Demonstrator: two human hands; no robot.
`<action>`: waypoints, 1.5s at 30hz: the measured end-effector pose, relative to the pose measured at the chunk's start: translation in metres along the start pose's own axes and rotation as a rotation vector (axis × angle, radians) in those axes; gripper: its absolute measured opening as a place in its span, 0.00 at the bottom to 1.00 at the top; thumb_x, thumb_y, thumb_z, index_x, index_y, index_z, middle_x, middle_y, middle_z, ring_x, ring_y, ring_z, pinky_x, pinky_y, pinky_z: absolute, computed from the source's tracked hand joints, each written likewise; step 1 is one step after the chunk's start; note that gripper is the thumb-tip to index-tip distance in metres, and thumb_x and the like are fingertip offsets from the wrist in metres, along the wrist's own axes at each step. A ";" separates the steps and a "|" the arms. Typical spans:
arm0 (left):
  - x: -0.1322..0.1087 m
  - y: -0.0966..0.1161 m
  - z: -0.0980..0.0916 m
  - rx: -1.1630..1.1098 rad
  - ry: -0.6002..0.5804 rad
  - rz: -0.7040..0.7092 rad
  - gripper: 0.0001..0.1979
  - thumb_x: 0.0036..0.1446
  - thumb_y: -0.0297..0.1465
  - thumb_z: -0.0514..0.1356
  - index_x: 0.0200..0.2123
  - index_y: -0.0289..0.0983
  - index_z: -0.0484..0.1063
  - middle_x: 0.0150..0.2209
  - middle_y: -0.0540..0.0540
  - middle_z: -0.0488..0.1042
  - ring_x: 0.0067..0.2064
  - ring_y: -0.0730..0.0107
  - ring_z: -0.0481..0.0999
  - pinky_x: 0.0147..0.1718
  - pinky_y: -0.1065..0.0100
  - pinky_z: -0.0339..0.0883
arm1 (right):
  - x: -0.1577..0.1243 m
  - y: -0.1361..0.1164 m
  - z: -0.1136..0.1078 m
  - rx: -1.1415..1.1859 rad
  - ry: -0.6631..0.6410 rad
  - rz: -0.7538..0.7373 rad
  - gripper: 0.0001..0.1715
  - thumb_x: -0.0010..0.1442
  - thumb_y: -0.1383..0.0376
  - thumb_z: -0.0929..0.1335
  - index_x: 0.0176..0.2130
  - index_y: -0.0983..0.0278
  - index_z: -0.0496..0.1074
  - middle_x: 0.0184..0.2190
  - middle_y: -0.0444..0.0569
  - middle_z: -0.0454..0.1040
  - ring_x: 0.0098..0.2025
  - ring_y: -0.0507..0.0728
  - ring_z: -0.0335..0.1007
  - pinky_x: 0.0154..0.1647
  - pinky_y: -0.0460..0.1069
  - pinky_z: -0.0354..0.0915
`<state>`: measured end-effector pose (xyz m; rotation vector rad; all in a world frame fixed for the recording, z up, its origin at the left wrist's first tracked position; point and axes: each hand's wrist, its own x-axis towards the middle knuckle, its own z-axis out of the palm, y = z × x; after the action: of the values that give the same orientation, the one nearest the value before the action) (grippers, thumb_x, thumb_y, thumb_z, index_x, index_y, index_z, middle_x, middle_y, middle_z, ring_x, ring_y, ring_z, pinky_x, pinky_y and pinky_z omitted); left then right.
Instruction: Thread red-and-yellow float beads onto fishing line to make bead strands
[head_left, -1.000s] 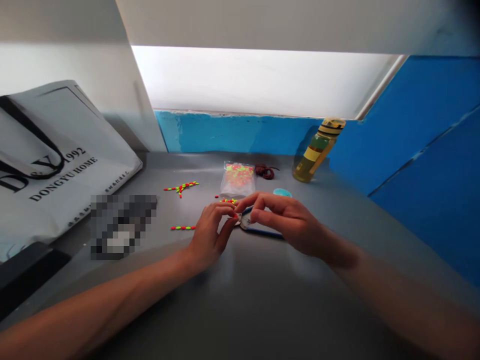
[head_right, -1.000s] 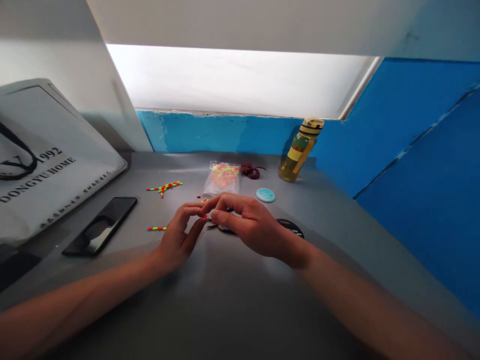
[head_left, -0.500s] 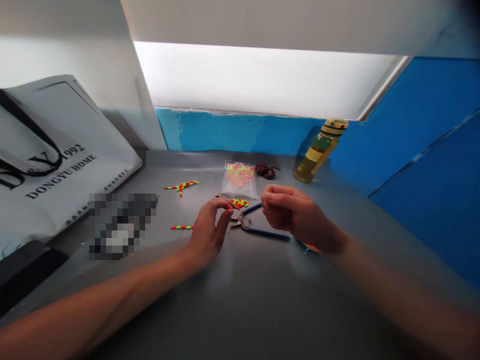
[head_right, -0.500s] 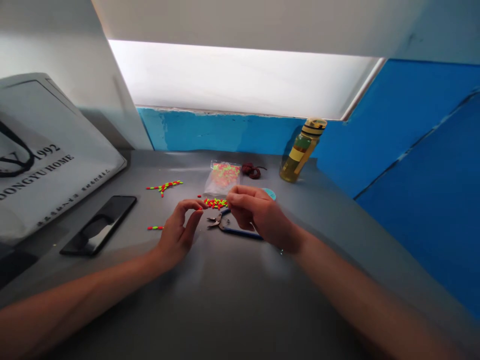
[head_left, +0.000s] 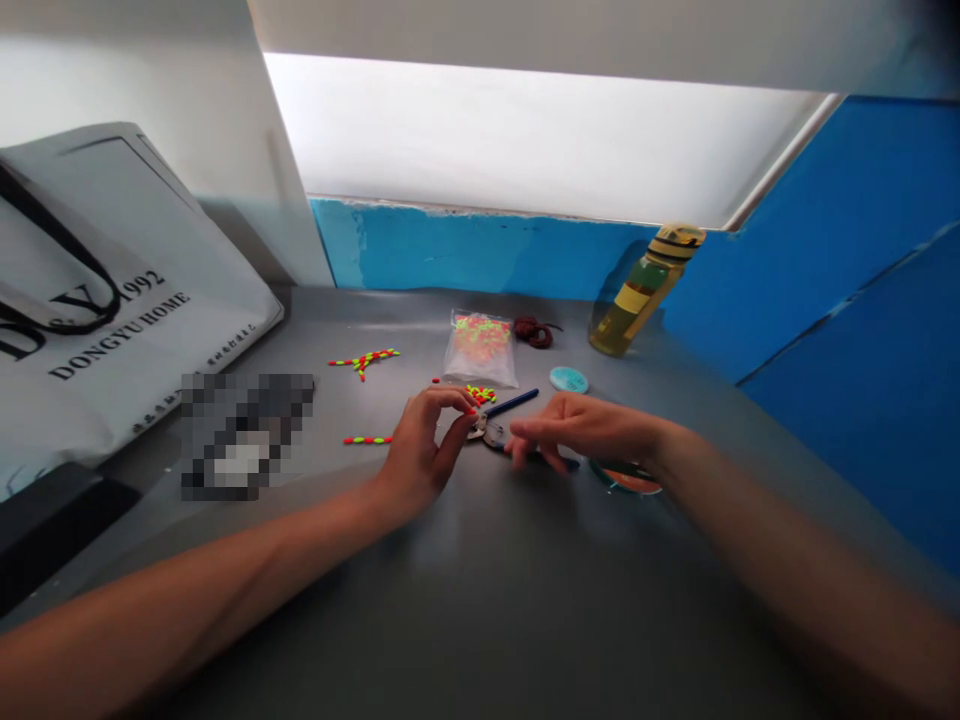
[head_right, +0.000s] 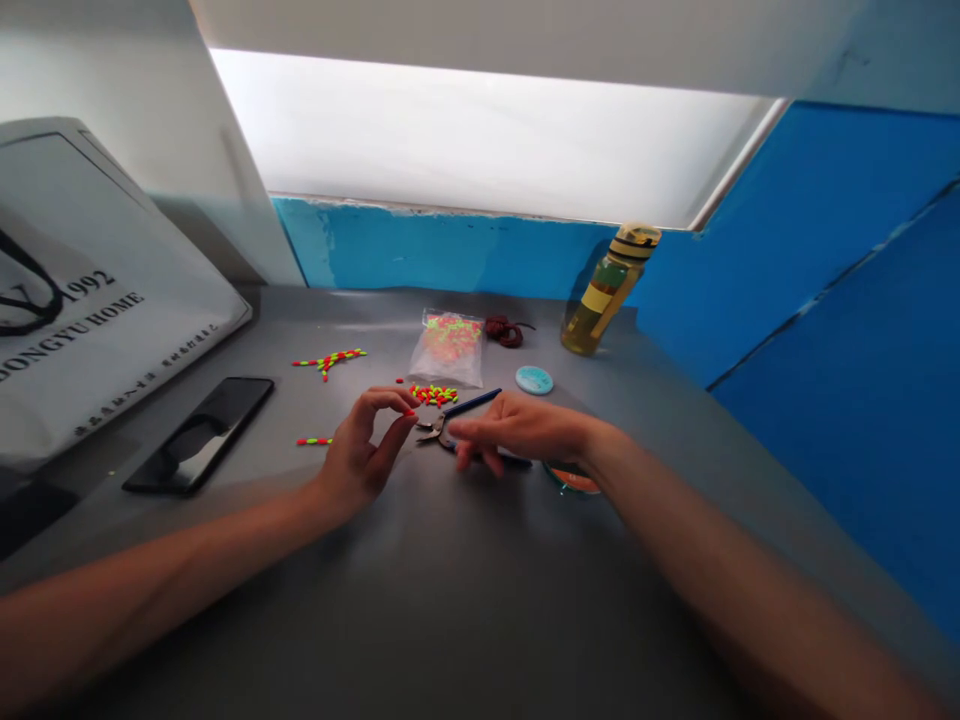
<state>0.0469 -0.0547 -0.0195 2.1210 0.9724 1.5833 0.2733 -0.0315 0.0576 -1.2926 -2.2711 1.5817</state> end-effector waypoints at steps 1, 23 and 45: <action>0.000 0.000 0.000 0.004 0.002 0.001 0.04 0.66 0.30 0.59 0.42 0.41 0.65 0.42 0.45 0.76 0.46 0.64 0.76 0.50 0.56 0.68 | -0.001 -0.001 -0.001 -0.054 0.087 0.048 0.35 0.63 0.41 0.63 0.28 0.65 0.79 0.19 0.47 0.67 0.26 0.54 0.64 0.32 0.50 0.60; 0.002 -0.001 0.001 0.049 -0.014 0.072 0.04 0.65 0.29 0.59 0.42 0.41 0.66 0.46 0.44 0.74 0.48 0.63 0.75 0.50 0.55 0.69 | 0.010 -0.016 0.034 0.474 0.514 -0.423 0.14 0.65 0.54 0.67 0.38 0.63 0.68 0.40 0.50 0.77 0.46 0.57 0.74 0.54 0.56 0.65; -0.001 -0.005 0.004 0.071 -0.025 0.066 0.04 0.65 0.29 0.60 0.42 0.40 0.67 0.44 0.45 0.75 0.47 0.64 0.74 0.48 0.59 0.67 | 0.020 -0.007 0.042 0.207 0.485 -0.265 0.17 0.61 0.52 0.70 0.37 0.62 0.71 0.30 0.46 0.71 0.29 0.52 0.63 0.28 0.48 0.59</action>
<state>0.0483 -0.0512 -0.0245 2.2375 0.9739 1.5704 0.2351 -0.0498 0.0361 -1.1159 -1.8385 1.2140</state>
